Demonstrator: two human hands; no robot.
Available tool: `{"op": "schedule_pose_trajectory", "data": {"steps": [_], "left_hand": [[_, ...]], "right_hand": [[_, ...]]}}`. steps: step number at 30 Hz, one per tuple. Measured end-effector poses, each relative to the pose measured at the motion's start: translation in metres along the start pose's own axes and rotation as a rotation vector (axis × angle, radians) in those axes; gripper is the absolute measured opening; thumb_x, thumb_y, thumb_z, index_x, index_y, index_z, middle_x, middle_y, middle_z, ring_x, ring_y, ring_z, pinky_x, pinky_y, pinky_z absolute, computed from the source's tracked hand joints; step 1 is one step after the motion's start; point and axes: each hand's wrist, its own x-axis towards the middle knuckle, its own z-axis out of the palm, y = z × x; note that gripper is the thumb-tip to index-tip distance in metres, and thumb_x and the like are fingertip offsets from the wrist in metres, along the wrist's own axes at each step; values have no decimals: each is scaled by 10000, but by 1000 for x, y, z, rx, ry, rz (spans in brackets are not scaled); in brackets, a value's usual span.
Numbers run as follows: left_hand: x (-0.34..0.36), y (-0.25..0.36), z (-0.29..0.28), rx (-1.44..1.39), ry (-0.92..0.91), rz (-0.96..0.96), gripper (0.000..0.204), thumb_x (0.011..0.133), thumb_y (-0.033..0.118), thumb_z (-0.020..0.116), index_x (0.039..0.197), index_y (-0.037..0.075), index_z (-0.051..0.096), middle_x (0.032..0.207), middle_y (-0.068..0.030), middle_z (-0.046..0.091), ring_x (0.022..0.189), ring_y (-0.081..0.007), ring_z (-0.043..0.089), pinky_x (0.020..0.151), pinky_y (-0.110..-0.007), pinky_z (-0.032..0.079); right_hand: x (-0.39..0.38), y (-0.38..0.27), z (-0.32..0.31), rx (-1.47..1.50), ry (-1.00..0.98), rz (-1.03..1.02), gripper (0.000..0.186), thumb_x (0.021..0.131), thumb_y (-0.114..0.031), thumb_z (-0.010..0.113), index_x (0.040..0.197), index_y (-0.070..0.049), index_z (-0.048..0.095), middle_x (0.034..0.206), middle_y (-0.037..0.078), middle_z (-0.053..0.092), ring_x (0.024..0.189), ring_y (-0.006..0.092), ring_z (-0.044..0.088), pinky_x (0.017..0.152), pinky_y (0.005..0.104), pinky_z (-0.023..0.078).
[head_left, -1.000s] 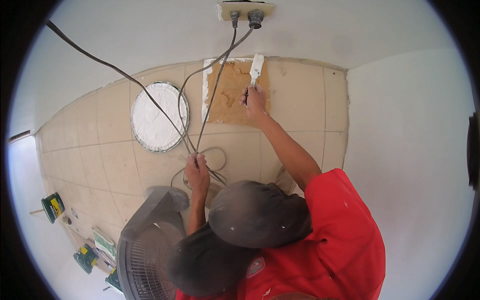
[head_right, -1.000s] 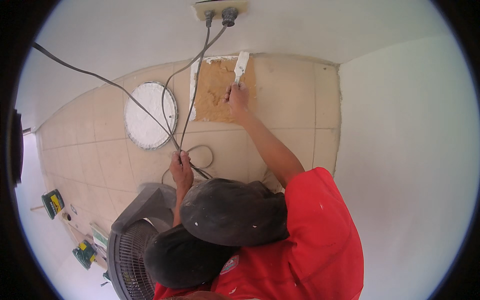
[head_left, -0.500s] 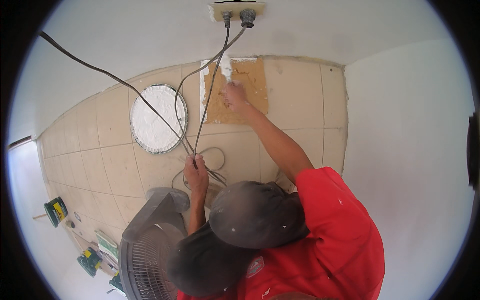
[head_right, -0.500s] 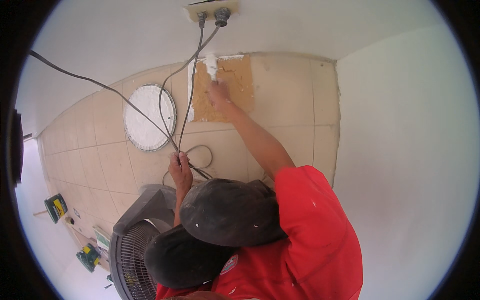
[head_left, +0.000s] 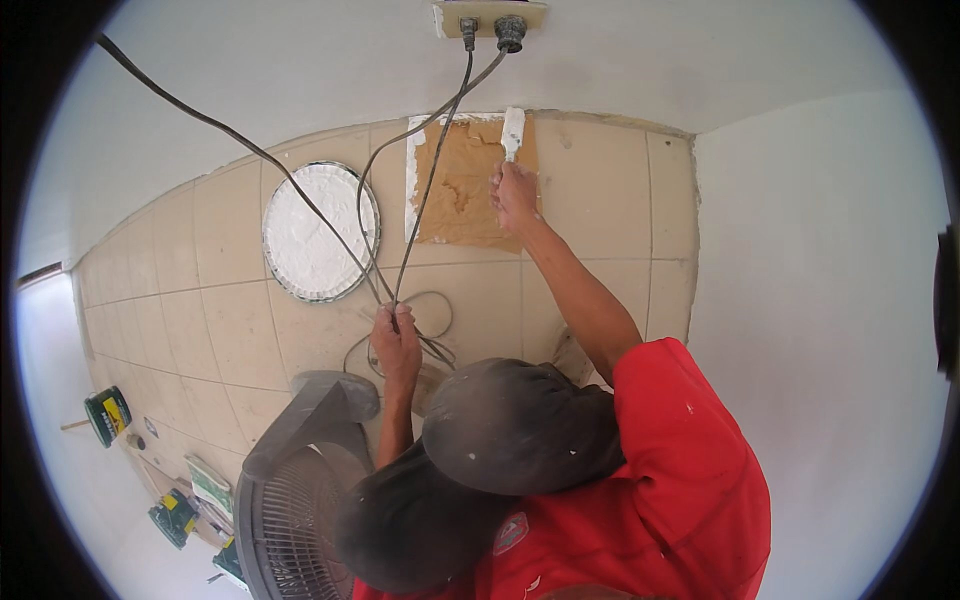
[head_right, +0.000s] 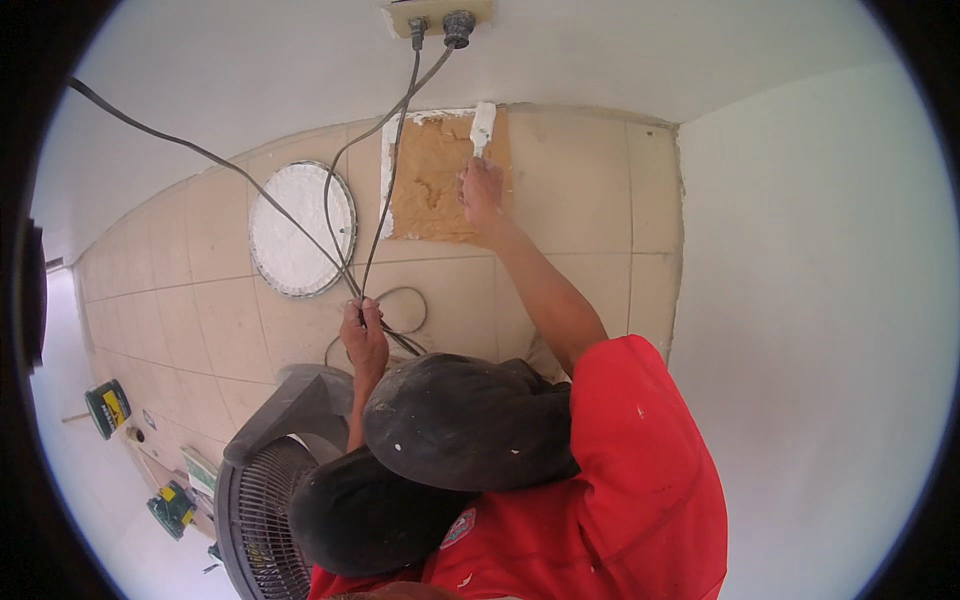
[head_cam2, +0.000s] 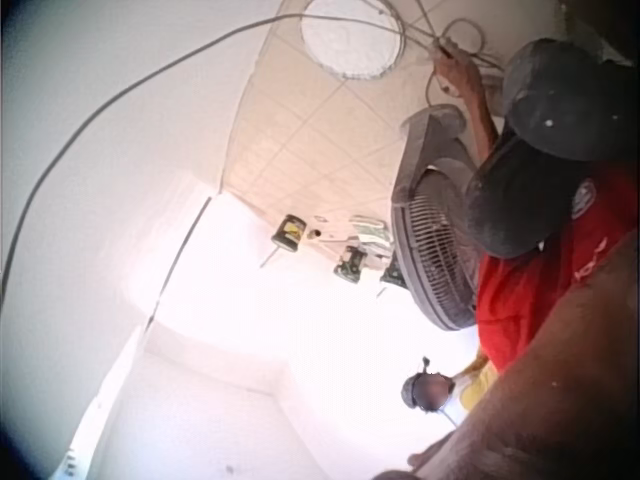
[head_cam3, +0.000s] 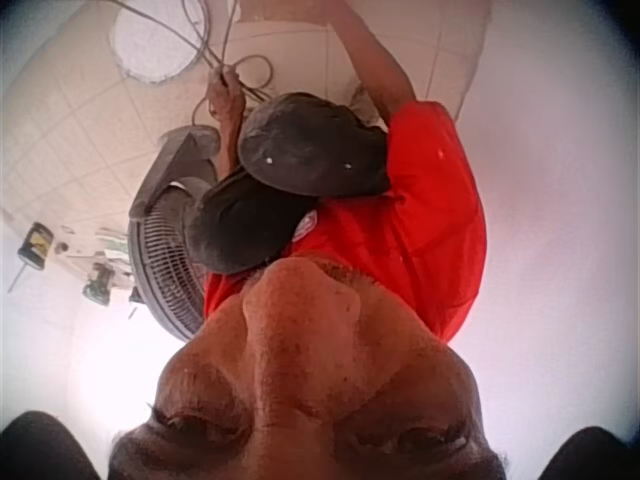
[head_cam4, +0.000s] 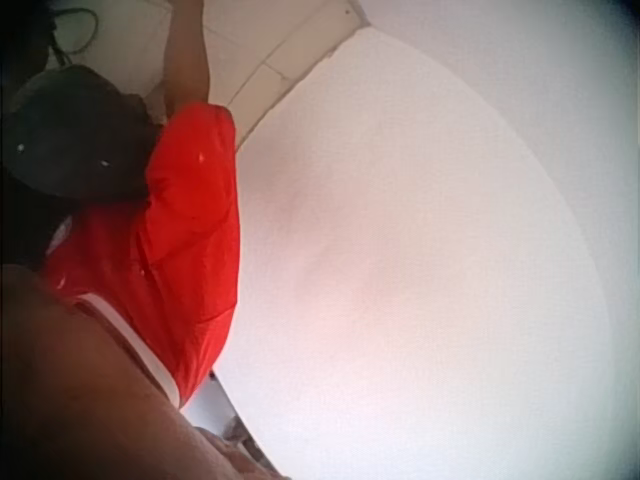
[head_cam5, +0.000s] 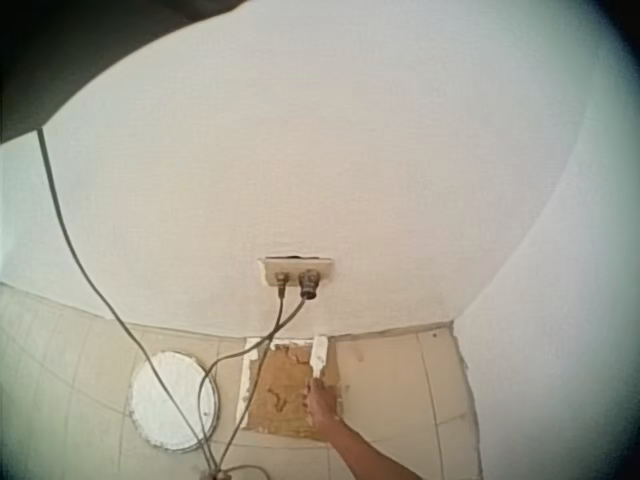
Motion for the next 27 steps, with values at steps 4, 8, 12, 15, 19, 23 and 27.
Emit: {"op": "schedule_pose_trajectory", "data": {"steps": [4,8,12,15,19,23,27], "left_hand": [[0,-3,2,-15,11,25,249,1045,195,536,946,-17,623,740,-87,637,667,-171,607,637,-326,486],[0,1,1,-11,1,10,249,1044,195,537,955,-19,627,749,-91,639,674,-178,613,643,-331,487],[0,0,1,-13,-2,17,248,1043,197,541,958,-20,626,749,-90,638,674,-177,613,639,-331,485],[-1,-4,0,-24,24,19,248,1044,197,542,954,-20,622,742,-87,634,666,-170,603,631,-329,479],[-2,3,-1,-18,-13,5,241,1060,192,525,962,-7,618,765,-49,609,701,-123,548,650,-302,450],[0,5,0,-12,-1,-4,243,1055,196,532,961,-6,627,763,-47,611,700,-122,549,648,-300,449],[0,4,-4,-6,1,-17,245,1053,199,536,959,-7,630,760,-50,615,696,-122,550,645,-300,449]], "right_hand": [[24,13,-4,41,8,9,167,988,-190,486,830,-137,503,631,-27,465,447,79,360,389,260,277],[41,20,11,-27,-10,-25,177,975,-184,501,803,-141,495,623,-29,452,453,87,367,394,271,283],[50,28,36,-63,-40,14,198,961,-169,522,770,-134,485,621,-25,448,452,91,374,396,278,275],[42,35,59,-143,-7,29,208,950,-153,537,753,-129,476,613,-23,443,444,90,371,395,280,264],[40,38,70,-109,-103,26,216,950,-146,539,744,-125,481,590,-21,436,432,91,364,392,283,253],[39,36,70,-145,-149,60,221,960,-144,524,745,-115,481,578,-21,428,428,83,361,384,278,242],[27,29,63,-113,-28,25,188,973,-148,508,792,-100,491,606,-13,461,428,79,372,370,266,257]]}}
